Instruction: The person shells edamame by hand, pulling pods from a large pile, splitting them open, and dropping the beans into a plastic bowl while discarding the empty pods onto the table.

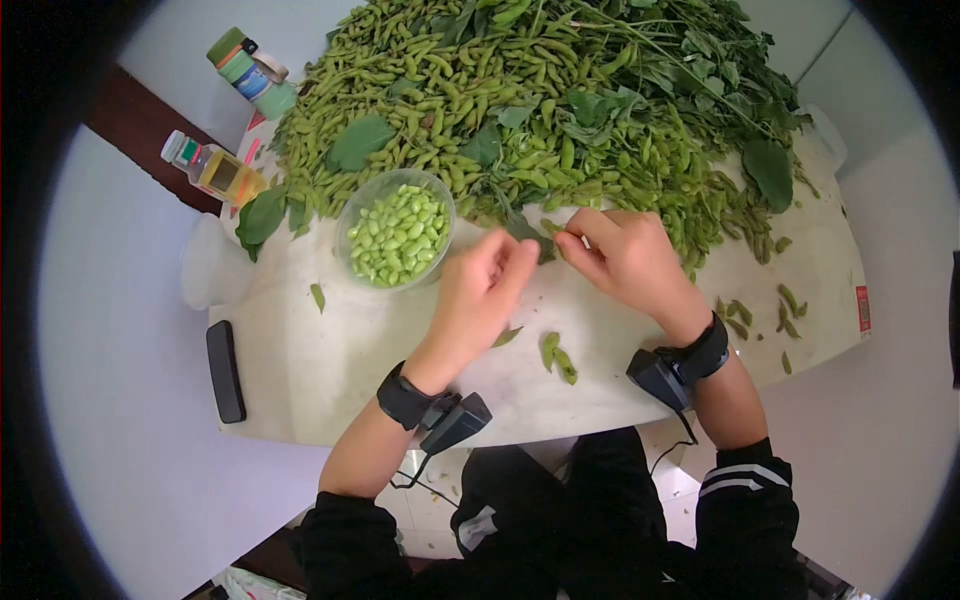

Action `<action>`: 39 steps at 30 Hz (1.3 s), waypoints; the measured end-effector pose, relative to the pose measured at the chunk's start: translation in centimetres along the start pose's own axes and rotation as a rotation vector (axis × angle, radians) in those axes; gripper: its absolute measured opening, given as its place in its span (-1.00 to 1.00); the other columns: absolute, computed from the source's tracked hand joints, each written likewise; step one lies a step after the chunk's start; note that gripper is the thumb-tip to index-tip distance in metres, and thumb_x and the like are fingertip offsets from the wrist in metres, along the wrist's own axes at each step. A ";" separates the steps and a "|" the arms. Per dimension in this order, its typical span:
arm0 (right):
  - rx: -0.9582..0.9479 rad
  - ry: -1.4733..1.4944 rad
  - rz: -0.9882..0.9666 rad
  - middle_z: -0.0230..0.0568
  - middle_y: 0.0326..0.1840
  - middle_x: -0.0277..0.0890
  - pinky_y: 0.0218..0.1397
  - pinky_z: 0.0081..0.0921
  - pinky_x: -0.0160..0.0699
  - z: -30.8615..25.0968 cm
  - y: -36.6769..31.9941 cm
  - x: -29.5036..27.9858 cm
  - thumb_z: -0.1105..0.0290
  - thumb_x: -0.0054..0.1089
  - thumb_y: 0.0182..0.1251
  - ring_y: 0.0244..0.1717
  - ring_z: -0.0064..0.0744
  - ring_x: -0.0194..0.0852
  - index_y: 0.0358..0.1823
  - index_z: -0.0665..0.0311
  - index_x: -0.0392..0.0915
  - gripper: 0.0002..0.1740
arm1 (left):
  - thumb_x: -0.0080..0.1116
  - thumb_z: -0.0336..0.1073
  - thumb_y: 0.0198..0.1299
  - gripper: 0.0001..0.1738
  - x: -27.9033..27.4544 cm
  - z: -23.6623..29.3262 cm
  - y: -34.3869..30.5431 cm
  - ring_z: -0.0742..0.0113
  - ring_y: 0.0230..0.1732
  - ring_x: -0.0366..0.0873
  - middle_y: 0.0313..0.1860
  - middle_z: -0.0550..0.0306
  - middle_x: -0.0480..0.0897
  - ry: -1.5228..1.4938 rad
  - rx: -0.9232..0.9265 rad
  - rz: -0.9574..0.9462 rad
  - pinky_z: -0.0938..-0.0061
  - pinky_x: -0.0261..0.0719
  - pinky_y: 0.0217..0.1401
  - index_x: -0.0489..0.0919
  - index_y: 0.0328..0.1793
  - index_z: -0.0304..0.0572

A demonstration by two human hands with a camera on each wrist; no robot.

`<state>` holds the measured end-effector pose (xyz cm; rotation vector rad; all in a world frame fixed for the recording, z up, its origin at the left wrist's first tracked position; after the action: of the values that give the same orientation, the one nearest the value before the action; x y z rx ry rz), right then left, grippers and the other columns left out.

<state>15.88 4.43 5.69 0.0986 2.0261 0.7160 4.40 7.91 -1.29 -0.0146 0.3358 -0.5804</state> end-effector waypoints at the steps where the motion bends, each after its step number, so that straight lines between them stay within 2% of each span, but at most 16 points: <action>1: -0.002 0.001 0.000 -0.14 -0.73 0.36 -0.63 -0.31 0.30 0.0 0.0 0.2 0.31 0.13 0.08 -0.68 -0.13 0.38 -0.54 0.22 0.39 -0.82 | 0.00 -0.27 0.20 -0.79 0.3 -0.3 0.0 0.55 -0.50 0.39 -0.50 0.21 0.46 0.000 0.000 0.002 0.67 0.38 -0.44 0.35 -0.21 -0.28; 3: -0.107 0.131 -0.042 -0.14 -0.70 0.34 -0.61 -0.40 0.29 -0.8 -0.2 0.9 0.38 0.11 0.11 -0.70 -0.13 0.33 -0.46 0.23 0.40 -0.89 | 0.10 -0.17 0.14 -0.65 1.1 1.0 0.0 0.54 -0.61 0.39 -0.63 0.16 0.48 -0.185 0.228 0.005 0.61 0.32 -0.57 0.39 -0.52 -0.32; 4: -0.107 0.131 -0.042 -0.14 -0.70 0.34 -0.61 -0.40 0.29 -1.0 -0.3 0.8 0.38 0.11 0.11 -0.70 -0.13 0.33 -0.46 0.23 0.40 -0.89 | 0.10 -0.17 0.14 -0.65 1.1 0.9 0.0 0.54 -0.61 0.39 -0.63 0.16 0.48 -0.186 0.228 0.005 0.61 0.32 -0.57 0.39 -0.52 -0.32; 6: -0.062 0.158 -0.182 -0.14 -0.69 0.34 -0.60 -0.38 0.28 -1.5 -0.4 2.0 0.38 0.08 0.15 -0.66 -0.12 0.34 -0.45 0.25 0.39 -0.88 | 0.08 -0.20 0.15 -0.68 1.1 1.3 -0.1 0.52 -0.61 0.40 -0.63 0.14 0.48 -0.090 0.279 -0.010 0.61 0.32 -0.56 0.38 -0.49 -0.31; 10: 0.015 0.280 -0.193 -0.14 -0.68 0.33 -0.59 -0.40 0.25 -0.4 -0.5 2.0 0.39 0.02 0.18 -0.66 -0.16 0.33 -0.44 0.27 0.37 -0.88 | 0.00 -0.26 0.19 -0.73 1.1 1.5 -0.1 0.44 -0.63 0.39 -0.65 0.13 0.46 -0.101 0.283 -0.016 0.58 0.31 -0.57 0.38 -0.48 -0.30; 13: 0.066 0.436 -0.248 -0.10 -0.70 0.34 -0.58 -0.33 0.26 -0.3 -0.3 2.0 0.36 -0.02 0.20 -0.64 -0.09 0.35 -0.43 0.30 0.33 -0.84 | -0.08 -0.31 0.22 -0.74 1.0 2.6 -0.4 0.36 -0.62 0.37 -0.62 0.09 0.43 0.046 0.348 -0.017 0.53 0.30 -0.54 0.38 -0.48 -0.32; 15: 0.107 0.594 -0.267 -0.13 -0.71 0.28 -0.55 -0.42 0.23 -0.4 -0.3 2.1 0.40 -0.10 0.21 -0.66 -0.30 0.30 -0.49 0.33 0.30 -0.83 | -0.13 -0.31 0.24 -0.71 1.2 4.2 -1.1 0.33 -0.58 0.34 -0.59 0.07 0.39 0.080 0.532 -0.046 0.50 0.28 -0.50 0.39 -0.50 -0.33; 16: 0.106 0.592 -0.268 -0.13 -0.71 0.28 -0.55 -0.42 0.23 -0.3 -0.4 2.2 0.40 -0.10 0.21 -0.66 -0.30 0.30 -0.49 0.33 0.30 -0.83 | -0.13 -0.31 0.24 -0.71 1.1 4.5 -1.2 0.33 -0.58 0.34 -0.59 0.07 0.39 0.079 0.533 -0.045 0.50 0.28 -0.50 0.39 -0.50 -0.33; 18: 0.137 0.743 -0.286 -0.30 -0.73 0.21 -0.58 -0.56 0.12 -0.2 -0.6 2.8 0.42 -0.17 0.22 -0.68 -0.56 0.10 -0.56 0.33 0.27 -0.79 | -0.16 -0.36 0.21 -0.72 1.8 4.1 -1.2 0.41 -0.47 0.30 -0.51 0.14 0.38 -0.007 0.436 -0.184 0.56 0.27 -0.38 0.37 -0.54 -0.35; 19: 0.136 0.742 -0.287 -0.30 -0.73 0.21 -0.58 -0.56 0.12 -0.2 -0.7 2.7 0.42 -0.17 0.22 -0.68 -0.56 0.10 -0.56 0.33 0.27 -0.79 | -0.16 -0.36 0.21 -0.72 1.8 4.1 -1.2 0.41 -0.47 0.30 -0.51 0.14 0.38 -0.008 0.437 -0.182 0.56 0.27 -0.38 0.37 -0.54 -0.35; 21: 0.407 1.130 -0.306 -0.46 -0.72 0.14 -0.61 -0.67 -0.03 1.0 -1.4 3.6 0.42 -0.19 0.22 -0.66 -0.70 -0.07 -0.60 0.28 0.25 -0.78 | -0.14 -0.29 0.23 -0.69 1.5 4.5 -1.4 0.45 -0.57 0.27 -0.55 0.16 0.36 -0.111 0.485 -0.181 0.59 0.22 -0.50 0.43 -0.50 -0.33; 24: 0.519 1.243 -0.317 -0.52 -0.71 0.13 -0.62 -0.70 -0.14 1.2 -1.7 3.8 0.42 -0.21 0.24 -0.67 -0.75 -0.13 -0.62 0.24 0.24 -0.75 | -0.14 -0.29 0.21 -0.70 1.4 4.3 -1.3 0.53 -0.56 0.24 -0.53 0.21 0.38 -0.172 0.454 -0.188 0.62 0.20 -0.50 0.46 -0.49 -0.33; 30: 0.552 1.419 -0.281 -0.48 -0.73 0.16 -0.65 -0.70 -0.17 1.5 -1.4 4.1 0.40 -0.25 0.23 -0.72 -0.76 -0.13 -0.60 0.25 0.27 -0.76 | -0.15 -0.33 0.19 -0.71 1.2 3.6 -1.1 0.59 -0.57 0.25 -0.47 0.20 0.43 -0.327 0.407 -0.173 0.67 0.19 -0.54 0.48 -0.48 -0.36; 36: 0.562 1.398 -0.247 -0.48 -0.73 0.17 -0.66 -0.69 -0.19 1.6 -1.4 4.5 0.41 -0.24 0.21 -0.72 -0.75 -0.14 -0.59 0.26 0.29 -0.78 | -0.16 -0.37 0.16 -0.72 1.1 3.4 -1.0 0.59 -0.57 0.29 -0.34 0.11 0.50 -0.470 0.322 -0.110 0.70 0.26 -0.53 0.46 -0.53 -0.41; 39: 0.551 1.376 -0.292 -0.48 -0.71 0.16 -0.65 -0.67 -0.13 2.1 -1.6 4.9 0.40 -0.22 0.21 -0.71 -0.72 -0.10 -0.59 0.28 0.30 -0.77 | -0.15 -0.41 0.13 -0.71 1.0 2.9 -0.8 0.58 -0.55 0.31 -0.29 0.07 0.50 -0.429 0.301 -0.103 0.69 0.29 -0.52 0.44 -0.58 -0.43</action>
<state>15.33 5.71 0.31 -0.5015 3.3897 -0.1100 5.65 6.49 1.24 0.1325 -0.1722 -0.7076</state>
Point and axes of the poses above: each hand's wrist, its own y-axis towards the middle knuckle, its own x-axis out of the palm, z = x × y, the point moved 9 cm from there along y, towards the middle knuckle
